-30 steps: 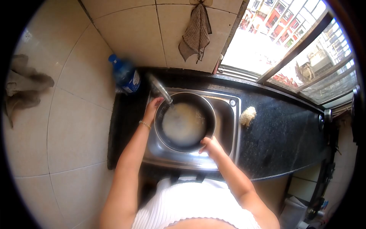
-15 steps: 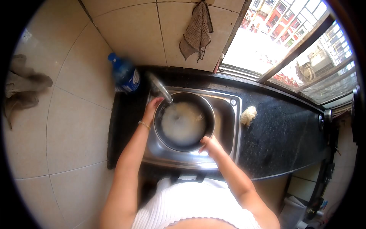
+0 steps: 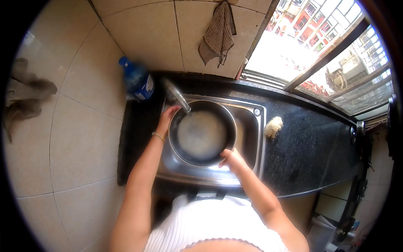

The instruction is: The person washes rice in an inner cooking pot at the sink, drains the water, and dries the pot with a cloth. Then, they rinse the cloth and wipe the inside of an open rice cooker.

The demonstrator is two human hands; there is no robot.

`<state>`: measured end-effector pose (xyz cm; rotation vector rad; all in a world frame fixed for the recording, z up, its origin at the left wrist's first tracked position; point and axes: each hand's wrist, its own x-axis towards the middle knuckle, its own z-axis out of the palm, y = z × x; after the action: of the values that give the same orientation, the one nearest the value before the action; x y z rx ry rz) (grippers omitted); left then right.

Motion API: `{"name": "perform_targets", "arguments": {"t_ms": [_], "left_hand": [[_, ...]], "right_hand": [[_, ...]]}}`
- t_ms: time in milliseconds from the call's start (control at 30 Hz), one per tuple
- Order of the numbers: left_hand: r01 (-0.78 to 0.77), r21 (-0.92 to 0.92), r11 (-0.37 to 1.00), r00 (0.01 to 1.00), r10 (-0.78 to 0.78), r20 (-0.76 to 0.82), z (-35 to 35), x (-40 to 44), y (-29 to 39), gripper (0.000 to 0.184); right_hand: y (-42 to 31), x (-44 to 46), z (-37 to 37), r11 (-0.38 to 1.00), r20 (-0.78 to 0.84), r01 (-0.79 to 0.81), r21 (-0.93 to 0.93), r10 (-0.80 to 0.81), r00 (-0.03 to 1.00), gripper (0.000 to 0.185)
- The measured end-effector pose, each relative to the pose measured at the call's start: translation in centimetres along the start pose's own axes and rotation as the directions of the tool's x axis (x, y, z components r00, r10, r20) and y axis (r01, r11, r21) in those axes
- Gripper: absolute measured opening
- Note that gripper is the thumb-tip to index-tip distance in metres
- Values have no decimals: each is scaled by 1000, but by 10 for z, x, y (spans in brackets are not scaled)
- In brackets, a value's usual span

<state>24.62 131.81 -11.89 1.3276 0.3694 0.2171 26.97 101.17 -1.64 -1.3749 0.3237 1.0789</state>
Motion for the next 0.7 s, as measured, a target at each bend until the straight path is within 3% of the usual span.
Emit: {"name": "perform_targets", "arguments": {"t_ms": [700], "left_hand": [[-3,-13,1000,1000,3,5,4,-5,11,22]], "right_hand": [[2,2,1,1000,-5,10,3,-10,1000,29]]}}
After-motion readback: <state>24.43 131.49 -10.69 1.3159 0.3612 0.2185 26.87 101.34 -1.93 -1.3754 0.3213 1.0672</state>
